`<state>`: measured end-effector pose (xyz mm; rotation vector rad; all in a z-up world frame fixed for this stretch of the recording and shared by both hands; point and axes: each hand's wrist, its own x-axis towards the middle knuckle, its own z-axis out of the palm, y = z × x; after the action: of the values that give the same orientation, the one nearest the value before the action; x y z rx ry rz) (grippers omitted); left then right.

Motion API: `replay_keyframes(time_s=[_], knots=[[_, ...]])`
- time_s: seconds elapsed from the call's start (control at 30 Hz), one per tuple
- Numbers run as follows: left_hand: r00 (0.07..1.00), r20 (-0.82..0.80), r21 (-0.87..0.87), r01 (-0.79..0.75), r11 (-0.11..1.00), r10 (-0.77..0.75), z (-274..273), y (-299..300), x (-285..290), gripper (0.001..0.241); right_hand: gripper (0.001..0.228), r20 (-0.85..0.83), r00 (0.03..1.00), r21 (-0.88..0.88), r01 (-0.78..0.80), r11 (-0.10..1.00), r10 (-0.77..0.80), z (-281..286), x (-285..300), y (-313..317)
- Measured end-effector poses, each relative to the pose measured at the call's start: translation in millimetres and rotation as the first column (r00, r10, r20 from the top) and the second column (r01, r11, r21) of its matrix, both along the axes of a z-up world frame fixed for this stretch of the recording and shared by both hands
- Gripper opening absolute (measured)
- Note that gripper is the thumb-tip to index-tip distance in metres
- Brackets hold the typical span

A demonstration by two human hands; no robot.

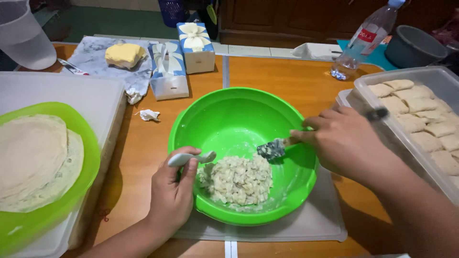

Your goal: Separating and arranging pastry skins on a flat surface.

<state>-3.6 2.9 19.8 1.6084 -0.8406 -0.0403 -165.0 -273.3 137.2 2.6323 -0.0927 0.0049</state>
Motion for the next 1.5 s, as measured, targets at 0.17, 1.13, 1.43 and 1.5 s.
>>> replay_keyframes(time_s=[0.17,1.13,1.43,1.5], knots=[[0.982,0.188,0.1,0.014,0.995,-0.032,20,3,-3,0.018,0.039,0.469,0.861,0.058,-0.254,0.966,0.198,2,-27,12],[0.828,0.561,0.25,-0.134,0.959,-0.031,32,9,-10,0.086,0.053,0.738,0.675,0.212,-0.26,0.942,0.02,-88,-62,52],[0.59,-0.754,-0.246,0.155,0.957,-0.289,-16,16,20,0.073,0.059,0.464,0.729,0.885,-0.358,0.297,-0.504,-148,-52,9],[0.557,-0.791,-0.225,0.117,0.967,-0.251,-17,13,20,0.07,0.061,0.081,0.755,0.979,-0.183,-0.091,-0.651,-155,-51,5]])
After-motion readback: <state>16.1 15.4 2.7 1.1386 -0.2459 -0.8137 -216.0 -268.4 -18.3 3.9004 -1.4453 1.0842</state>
